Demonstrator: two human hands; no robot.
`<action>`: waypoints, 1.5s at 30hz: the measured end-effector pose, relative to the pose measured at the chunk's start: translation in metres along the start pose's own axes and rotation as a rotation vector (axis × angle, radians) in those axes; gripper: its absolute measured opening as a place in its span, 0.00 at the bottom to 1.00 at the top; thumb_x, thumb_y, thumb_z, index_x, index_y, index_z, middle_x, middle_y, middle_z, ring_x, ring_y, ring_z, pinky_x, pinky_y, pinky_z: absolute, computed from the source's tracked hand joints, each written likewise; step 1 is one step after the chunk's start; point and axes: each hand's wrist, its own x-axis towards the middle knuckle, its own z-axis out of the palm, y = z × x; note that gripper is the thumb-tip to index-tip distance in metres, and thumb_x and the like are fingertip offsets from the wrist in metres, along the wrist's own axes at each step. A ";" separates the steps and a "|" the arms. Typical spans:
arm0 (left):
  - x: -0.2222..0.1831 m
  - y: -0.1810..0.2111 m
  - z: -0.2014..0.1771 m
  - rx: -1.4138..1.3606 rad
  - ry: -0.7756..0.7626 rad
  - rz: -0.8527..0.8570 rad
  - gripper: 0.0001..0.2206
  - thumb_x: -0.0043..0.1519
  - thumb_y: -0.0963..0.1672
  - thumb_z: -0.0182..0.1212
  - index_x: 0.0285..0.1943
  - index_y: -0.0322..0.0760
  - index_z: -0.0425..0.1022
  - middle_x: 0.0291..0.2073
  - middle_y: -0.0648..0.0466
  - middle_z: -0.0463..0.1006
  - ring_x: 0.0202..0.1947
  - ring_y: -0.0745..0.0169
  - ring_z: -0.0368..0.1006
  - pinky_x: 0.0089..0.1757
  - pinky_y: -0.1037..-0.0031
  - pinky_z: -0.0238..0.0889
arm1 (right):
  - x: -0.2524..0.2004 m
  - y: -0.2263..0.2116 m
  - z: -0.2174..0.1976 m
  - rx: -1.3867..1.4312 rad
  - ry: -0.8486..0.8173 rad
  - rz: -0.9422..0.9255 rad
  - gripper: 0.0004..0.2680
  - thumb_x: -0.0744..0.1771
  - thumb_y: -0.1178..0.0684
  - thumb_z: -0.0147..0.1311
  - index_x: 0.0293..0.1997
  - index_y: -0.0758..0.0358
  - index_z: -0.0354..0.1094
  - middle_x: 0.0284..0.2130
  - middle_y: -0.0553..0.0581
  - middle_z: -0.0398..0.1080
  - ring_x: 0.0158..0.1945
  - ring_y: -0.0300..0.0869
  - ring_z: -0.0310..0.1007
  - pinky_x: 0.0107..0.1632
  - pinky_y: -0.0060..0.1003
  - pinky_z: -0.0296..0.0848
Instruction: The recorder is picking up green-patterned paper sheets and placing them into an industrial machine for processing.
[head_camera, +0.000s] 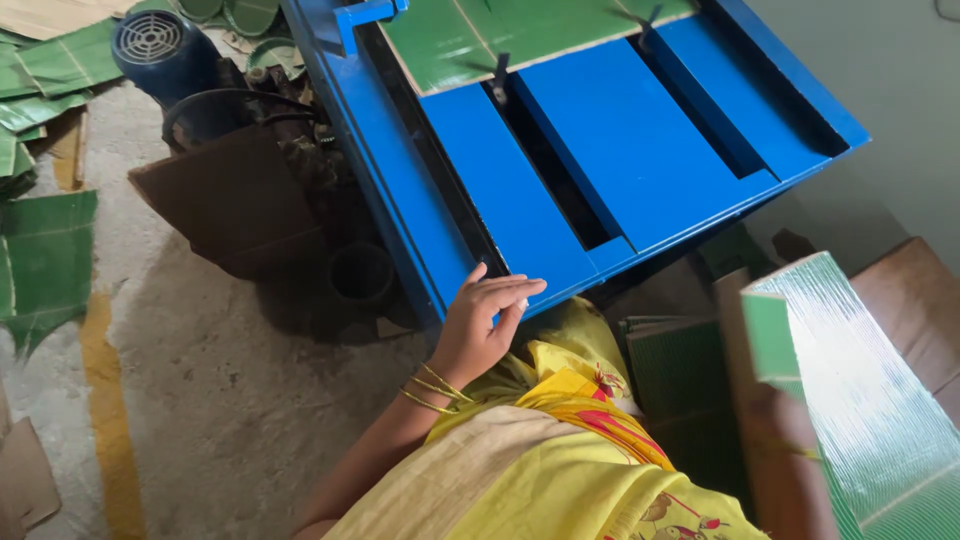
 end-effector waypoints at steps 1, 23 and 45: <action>0.001 -0.001 0.000 -0.004 -0.005 -0.002 0.11 0.66 0.40 0.57 0.54 0.46 0.81 0.50 0.57 0.84 0.55 0.58 0.78 0.65 0.47 0.53 | -0.007 -0.025 -0.039 -0.043 0.089 0.063 0.12 0.65 0.47 0.53 0.48 0.55 0.78 0.44 0.68 0.78 0.48 0.62 0.79 0.49 0.54 0.77; 0.004 -0.041 -0.018 -1.539 -0.033 -0.796 0.18 0.70 0.46 0.55 0.63 0.26 0.69 0.52 0.43 0.78 0.49 0.52 0.76 0.49 0.64 0.72 | -0.222 -0.276 -0.222 0.205 0.634 -0.998 0.22 0.60 0.65 0.52 0.60 0.53 0.71 0.60 0.53 0.71 0.63 0.46 0.70 0.62 0.46 0.68; -0.002 -0.037 -0.005 -1.633 0.110 -0.787 0.21 0.71 0.51 0.57 0.61 0.29 0.71 0.44 0.45 0.80 0.36 0.60 0.79 0.34 0.72 0.75 | -0.186 -0.234 -0.261 0.448 0.995 -0.874 0.19 0.60 0.65 0.44 0.55 0.66 0.73 0.54 0.62 0.75 0.60 0.53 0.77 0.67 0.46 0.75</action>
